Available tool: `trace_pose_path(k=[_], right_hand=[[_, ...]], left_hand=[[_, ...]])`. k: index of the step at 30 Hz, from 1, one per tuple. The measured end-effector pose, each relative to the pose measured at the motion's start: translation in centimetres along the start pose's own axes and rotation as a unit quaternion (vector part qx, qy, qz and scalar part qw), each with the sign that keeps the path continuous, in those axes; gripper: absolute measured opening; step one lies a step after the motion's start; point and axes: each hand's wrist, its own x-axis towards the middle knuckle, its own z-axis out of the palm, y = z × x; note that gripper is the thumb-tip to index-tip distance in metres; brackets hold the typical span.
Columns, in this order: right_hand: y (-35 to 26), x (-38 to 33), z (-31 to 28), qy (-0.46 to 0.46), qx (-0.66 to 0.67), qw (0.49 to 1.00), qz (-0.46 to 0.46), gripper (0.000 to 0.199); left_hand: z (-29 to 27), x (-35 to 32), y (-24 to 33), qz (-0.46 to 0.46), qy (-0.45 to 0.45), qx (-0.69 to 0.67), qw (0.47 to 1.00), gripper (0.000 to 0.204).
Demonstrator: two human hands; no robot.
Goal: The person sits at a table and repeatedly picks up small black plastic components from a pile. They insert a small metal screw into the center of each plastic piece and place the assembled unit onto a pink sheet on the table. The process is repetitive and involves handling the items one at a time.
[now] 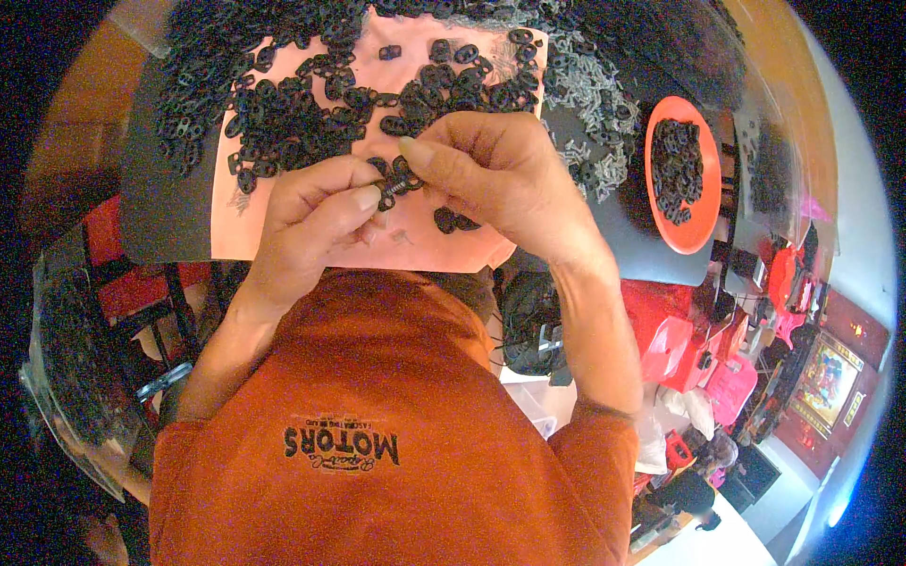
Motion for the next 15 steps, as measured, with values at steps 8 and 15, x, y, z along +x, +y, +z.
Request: trace_pose_path(k=[8, 15], right_hand=[[-0.43, -0.45, 0.16, 0.034, -0.039, 0.998, -0.035, 0.024], [-0.30, -0.62, -0.10, 0.025, -0.045, 0.998, -0.045, 0.023]], left_hand=[[-0.05, 0.06, -0.68, 0.021, -0.004, 0.032, 0.999, 0.016], [0.33, 0.13, -0.14, 0.009, 0.004, 0.053, 0.999, 0.019]])
